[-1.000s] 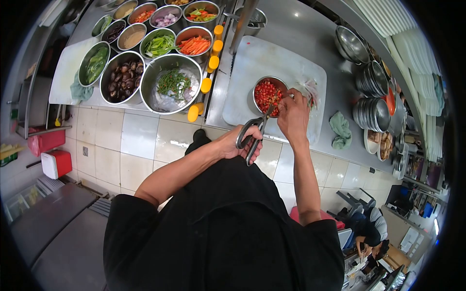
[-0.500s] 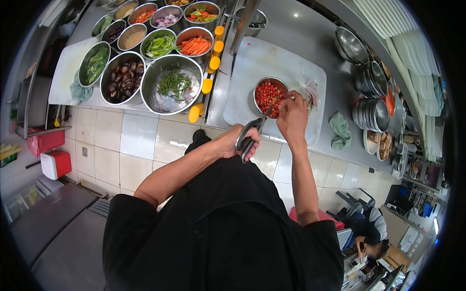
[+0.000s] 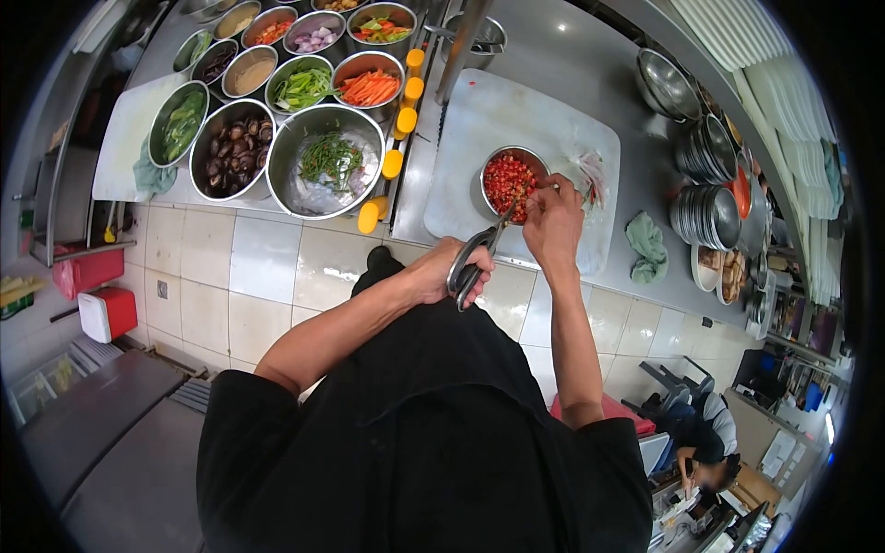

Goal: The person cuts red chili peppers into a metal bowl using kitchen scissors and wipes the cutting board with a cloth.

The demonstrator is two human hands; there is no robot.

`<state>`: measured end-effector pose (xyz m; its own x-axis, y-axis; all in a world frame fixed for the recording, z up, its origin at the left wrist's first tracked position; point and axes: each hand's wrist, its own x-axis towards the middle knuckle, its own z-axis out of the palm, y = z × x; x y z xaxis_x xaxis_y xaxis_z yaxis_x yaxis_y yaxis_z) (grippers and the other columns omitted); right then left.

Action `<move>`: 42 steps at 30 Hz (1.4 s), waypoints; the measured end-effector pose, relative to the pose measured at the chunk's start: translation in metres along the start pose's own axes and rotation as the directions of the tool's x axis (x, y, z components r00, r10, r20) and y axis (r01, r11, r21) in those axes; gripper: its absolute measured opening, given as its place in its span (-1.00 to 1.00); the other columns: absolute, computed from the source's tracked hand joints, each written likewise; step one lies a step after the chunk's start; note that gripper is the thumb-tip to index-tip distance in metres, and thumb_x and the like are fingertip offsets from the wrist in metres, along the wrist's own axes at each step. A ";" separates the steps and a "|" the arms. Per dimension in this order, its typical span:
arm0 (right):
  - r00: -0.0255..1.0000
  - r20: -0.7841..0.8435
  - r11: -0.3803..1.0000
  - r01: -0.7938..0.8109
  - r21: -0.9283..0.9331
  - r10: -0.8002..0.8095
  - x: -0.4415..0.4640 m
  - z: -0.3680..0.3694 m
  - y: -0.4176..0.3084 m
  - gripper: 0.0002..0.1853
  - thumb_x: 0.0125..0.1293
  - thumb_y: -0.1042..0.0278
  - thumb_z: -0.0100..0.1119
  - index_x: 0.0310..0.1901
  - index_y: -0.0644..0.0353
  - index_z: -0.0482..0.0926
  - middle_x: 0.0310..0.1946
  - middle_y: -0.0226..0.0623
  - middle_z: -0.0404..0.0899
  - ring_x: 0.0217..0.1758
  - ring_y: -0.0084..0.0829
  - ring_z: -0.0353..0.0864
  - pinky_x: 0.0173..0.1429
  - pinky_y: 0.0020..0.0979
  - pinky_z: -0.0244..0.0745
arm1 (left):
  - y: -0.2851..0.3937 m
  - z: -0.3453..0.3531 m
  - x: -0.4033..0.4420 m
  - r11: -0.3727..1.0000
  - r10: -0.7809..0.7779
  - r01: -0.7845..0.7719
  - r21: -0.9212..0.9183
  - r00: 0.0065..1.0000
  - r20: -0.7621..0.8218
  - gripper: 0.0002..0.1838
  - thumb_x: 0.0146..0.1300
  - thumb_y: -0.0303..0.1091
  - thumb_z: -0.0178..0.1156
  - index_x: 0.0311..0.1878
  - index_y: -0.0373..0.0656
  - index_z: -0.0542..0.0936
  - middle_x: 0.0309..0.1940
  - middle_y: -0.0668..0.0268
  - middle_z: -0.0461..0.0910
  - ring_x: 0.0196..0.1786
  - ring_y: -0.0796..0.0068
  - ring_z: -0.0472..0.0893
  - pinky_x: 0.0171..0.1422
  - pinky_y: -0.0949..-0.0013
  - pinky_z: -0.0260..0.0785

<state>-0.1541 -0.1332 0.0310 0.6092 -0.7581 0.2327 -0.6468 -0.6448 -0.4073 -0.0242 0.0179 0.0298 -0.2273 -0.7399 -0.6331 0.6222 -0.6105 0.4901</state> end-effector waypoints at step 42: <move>0.965 0.245 0.994 0.075 0.076 -0.092 0.206 0.101 -0.004 -0.72 -0.03 0.54 0.22 -0.19 0.18 0.59 -0.22 -0.14 0.64 -0.09 -0.17 0.62 0.00 -0.23 0.50 | -0.007 -0.019 -0.008 0.994 0.050 -0.042 -0.097 0.996 0.074 -0.74 0.06 -0.25 0.28 -0.43 -0.31 0.58 -0.62 0.21 0.56 -0.65 0.47 0.58 -0.56 0.45 0.50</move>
<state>0.0207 -0.2771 -0.0080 0.7598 -0.6486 0.0453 -0.5626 -0.6907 -0.4543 -0.0125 0.0335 0.0208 -0.2511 -0.7884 -0.5617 0.7008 -0.5483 0.4563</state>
